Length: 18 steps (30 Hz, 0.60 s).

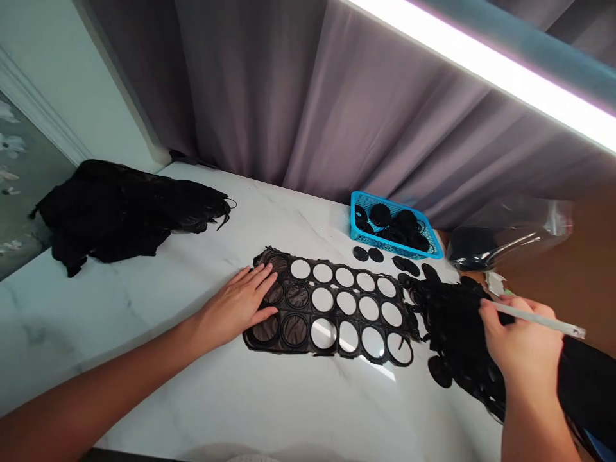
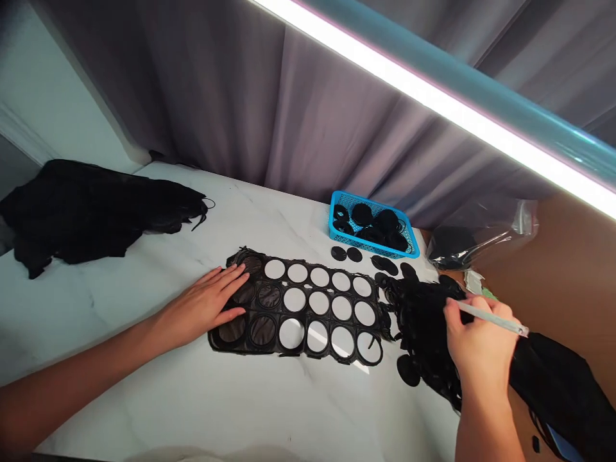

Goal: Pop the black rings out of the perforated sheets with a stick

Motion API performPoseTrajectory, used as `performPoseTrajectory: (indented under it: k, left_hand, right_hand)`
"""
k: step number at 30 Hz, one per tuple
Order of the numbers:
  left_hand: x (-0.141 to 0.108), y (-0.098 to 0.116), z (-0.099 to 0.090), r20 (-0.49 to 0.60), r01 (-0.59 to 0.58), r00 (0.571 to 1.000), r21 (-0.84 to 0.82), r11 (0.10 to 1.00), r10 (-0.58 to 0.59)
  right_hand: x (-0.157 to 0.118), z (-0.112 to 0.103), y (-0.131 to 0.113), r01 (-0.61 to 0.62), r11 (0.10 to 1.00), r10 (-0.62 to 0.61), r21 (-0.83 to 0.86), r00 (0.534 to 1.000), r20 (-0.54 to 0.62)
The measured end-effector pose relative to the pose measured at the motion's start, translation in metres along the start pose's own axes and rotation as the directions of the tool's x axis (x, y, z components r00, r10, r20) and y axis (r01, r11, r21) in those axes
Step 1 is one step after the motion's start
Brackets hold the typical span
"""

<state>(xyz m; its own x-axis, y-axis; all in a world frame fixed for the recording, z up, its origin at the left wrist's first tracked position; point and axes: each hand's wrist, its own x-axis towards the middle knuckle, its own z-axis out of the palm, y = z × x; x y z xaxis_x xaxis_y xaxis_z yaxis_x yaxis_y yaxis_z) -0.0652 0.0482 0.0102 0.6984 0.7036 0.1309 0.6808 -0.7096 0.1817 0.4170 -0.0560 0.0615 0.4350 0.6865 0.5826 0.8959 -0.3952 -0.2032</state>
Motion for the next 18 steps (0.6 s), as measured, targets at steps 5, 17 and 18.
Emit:
performPoseTrajectory:
  k: [5, 17, 18]
  left_hand:
    - [-0.012, -0.008, 0.001, -0.030, 0.006, 1.000, 0.005, 1.000, -0.006]
    - [-0.016, -0.001, 0.010, -0.078, 0.044, 0.996, 0.057, 0.997, -0.039]
    - [-0.016, 0.000, 0.010, -0.082, 0.044, 0.996, 0.056, 0.997, -0.039]
  right_hand:
    - [0.001, 0.029, -0.127, 0.083, 0.766, -0.315, 0.637, 0.913, 0.259]
    - [-0.041, 0.121, -0.288, -0.028, 0.318, -0.817, 0.948, 0.499, 0.289]
    - [-0.041, 0.121, -0.288, -0.037, 0.317, -0.815, 0.948, 0.500, 0.292]
